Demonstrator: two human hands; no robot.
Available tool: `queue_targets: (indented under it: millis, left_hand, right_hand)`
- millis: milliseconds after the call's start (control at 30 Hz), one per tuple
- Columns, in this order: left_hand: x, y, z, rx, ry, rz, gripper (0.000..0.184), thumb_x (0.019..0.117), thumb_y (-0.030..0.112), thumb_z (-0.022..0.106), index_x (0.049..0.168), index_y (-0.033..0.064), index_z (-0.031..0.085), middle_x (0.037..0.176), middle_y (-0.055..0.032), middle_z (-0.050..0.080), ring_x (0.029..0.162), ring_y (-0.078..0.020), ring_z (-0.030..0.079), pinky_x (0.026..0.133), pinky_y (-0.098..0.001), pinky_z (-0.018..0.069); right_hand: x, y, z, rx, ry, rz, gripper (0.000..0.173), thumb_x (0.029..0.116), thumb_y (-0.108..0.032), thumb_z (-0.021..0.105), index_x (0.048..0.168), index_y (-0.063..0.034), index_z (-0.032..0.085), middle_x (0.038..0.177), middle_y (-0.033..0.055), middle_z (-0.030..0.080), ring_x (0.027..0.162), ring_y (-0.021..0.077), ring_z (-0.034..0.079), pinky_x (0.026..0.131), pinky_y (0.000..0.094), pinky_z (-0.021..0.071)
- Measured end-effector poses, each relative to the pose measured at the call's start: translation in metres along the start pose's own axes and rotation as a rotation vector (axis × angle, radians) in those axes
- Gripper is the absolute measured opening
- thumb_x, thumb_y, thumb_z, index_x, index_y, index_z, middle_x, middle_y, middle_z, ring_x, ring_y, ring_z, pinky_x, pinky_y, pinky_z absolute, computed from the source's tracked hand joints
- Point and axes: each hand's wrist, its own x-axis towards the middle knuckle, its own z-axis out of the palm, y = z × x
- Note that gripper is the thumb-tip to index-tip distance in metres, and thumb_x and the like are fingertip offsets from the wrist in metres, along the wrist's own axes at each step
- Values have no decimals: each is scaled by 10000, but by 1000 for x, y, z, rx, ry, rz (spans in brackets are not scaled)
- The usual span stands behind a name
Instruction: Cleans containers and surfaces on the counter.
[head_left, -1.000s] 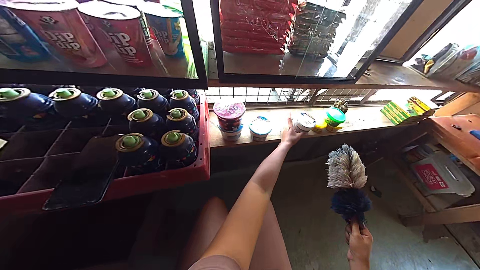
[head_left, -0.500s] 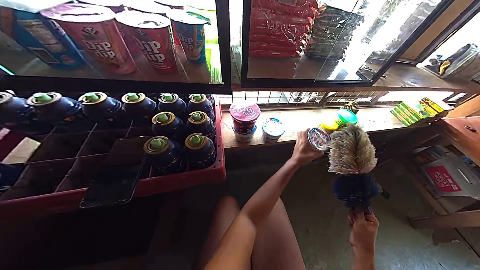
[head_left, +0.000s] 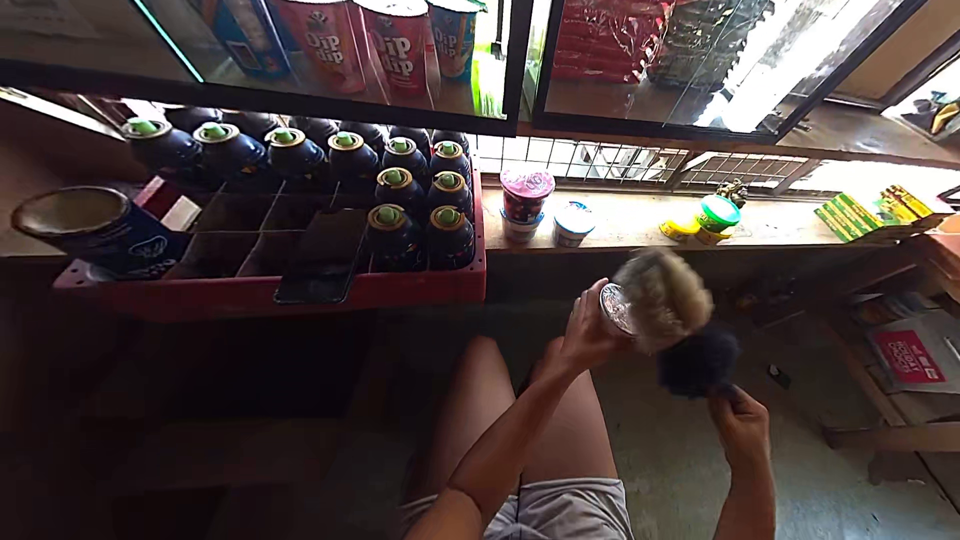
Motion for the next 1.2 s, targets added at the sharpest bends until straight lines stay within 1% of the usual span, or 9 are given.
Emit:
queue_targets:
  millis: [67, 167, 200, 267, 300, 333, 633, 800, 1200]
  left_hand:
    - [-4, 10, -2, -31, -12, 22, 1081, 614, 254, 931, 1492, -67, 390, 1443, -273, 510, 1361, -368, 486, 1164, -482, 385]
    - [-8, 27, -3, -314, -20, 88, 1117, 620, 228, 962, 1507, -12, 328, 1404, -211, 554, 1295, -235, 576, 1111, -396, 484]
    - [-8, 32, -6, -350, 4, 84, 1123, 637, 251, 961, 1520, 8, 311, 1404, -212, 555, 1286, -227, 586, 1100, -400, 497]
    - [3, 41, -13, -265, 102, 79, 1134, 666, 293, 944, 1567, 67, 294, 1446, -216, 523, 1318, -265, 554, 1104, -441, 484]
    - [13, 44, -18, -195, 162, 98, 1124, 676, 282, 939, 1574, 69, 298, 1455, -228, 510, 1330, -308, 532, 1107, -472, 468]
    - [24, 46, -22, -136, 215, 128, 1098, 685, 252, 939, 1568, 59, 315, 1463, -239, 499, 1334, -343, 517, 1103, -495, 460]
    - [152, 15, -33, 139, 472, 319, 1094, 725, 245, 909, 1570, -6, 260, 1502, -263, 445, 1377, -365, 479, 1138, -474, 425]
    - [167, -10, -35, 243, 471, 167, 1036, 716, 279, 918, 1542, 28, 345, 1440, -254, 510, 1283, -406, 551, 1032, -568, 482]
    - [182, -34, -41, 298, 545, 131, 1037, 791, 467, 854, 1546, -8, 325, 1486, -245, 494, 1322, -402, 539, 1058, -619, 445]
  right_hand:
    - [-2, -3, 5, -167, -52, 28, 242, 955, -170, 546, 822, -33, 694, 634, -122, 587, 566, -103, 502, 562, 120, 444]
    - [-1, -4, 2, -565, 106, 206, 314, 1029, -187, 596, 961, 89, 727, 843, 299, 692, 827, 459, 681, 773, 695, 467]
    - [-1, 2, 2, -552, 130, 253, 300, 1029, -172, 609, 997, 102, 726, 904, 320, 698, 897, 477, 678, 843, 711, 448]
    - [-6, 12, 5, -391, 156, 270, 263, 1035, -136, 587, 1018, 91, 720, 846, 175, 703, 783, 201, 654, 799, 418, 527]
    - [-10, 18, 13, -235, 162, 265, 253, 1043, -136, 548, 976, 57, 697, 725, 23, 616, 627, 22, 545, 646, 222, 490]
    - [-16, 23, 22, -54, 154, 274, 251, 1044, -134, 511, 921, 21, 666, 628, -73, 536, 519, -53, 465, 529, 147, 433]
    - [-67, 33, 128, 369, 4, 437, 297, 1048, -146, 470, 815, -70, 637, 517, -101, 456, 420, -25, 383, 424, 175, 358]
    - [-83, 41, 154, 298, -6, 363, 258, 1012, -84, 526, 854, -8, 715, 683, -14, 671, 634, -4, 621, 639, 186, 530]
    - [-81, 52, 155, 266, -77, 303, 234, 996, -70, 528, 893, 3, 726, 749, 4, 718, 707, -2, 671, 710, 185, 565]
